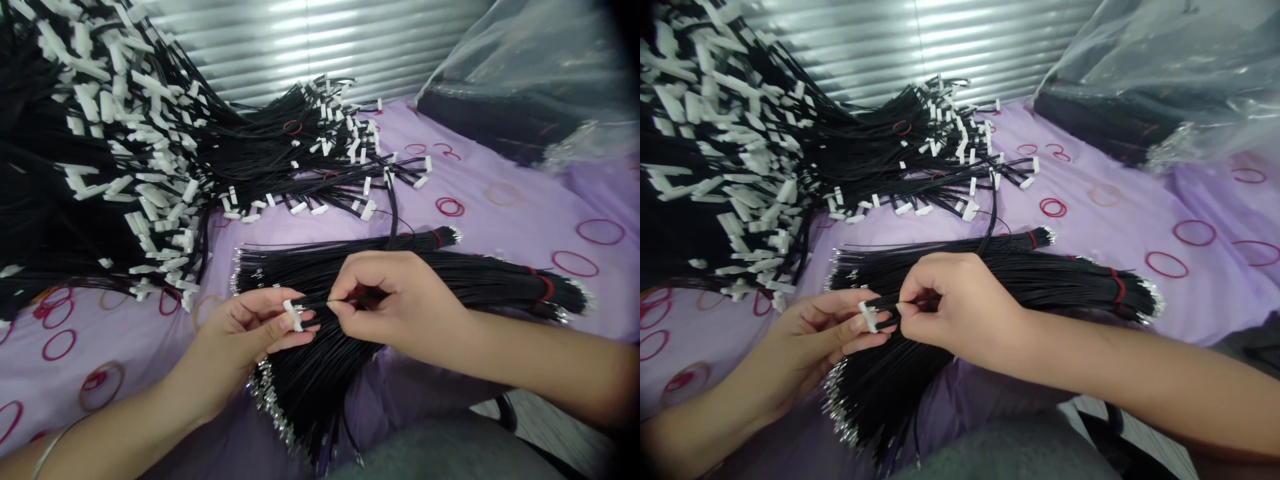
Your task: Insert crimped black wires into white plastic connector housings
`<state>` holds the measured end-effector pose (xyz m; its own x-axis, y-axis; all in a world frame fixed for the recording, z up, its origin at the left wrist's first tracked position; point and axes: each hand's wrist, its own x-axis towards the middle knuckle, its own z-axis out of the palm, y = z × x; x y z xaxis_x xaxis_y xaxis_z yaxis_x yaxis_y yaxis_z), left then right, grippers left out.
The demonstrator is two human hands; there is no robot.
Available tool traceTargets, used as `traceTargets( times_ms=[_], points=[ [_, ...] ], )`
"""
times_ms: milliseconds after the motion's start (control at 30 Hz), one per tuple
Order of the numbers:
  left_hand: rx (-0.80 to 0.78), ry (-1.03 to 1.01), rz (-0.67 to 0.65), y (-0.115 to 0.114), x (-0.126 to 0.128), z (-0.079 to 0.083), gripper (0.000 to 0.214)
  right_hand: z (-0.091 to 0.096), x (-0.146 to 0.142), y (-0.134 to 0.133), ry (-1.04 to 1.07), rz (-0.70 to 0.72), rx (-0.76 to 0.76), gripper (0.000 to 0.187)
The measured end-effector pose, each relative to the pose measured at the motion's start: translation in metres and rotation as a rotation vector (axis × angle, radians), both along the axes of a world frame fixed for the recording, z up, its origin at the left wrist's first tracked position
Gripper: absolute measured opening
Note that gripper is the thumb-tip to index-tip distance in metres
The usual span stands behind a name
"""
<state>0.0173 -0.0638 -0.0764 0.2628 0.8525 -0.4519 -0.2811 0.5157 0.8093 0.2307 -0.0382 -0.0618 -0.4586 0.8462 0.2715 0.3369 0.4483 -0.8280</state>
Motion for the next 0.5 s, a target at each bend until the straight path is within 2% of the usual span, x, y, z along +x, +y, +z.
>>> traceTargets(
  times_ms=[500],
  points=[
    [0.013, 0.023, -0.007, 0.0006, 0.0007, -0.0005, 0.021, -0.0011, 0.0009, -0.0004, 0.007, 0.006, 0.065, 0.013]
  ],
)
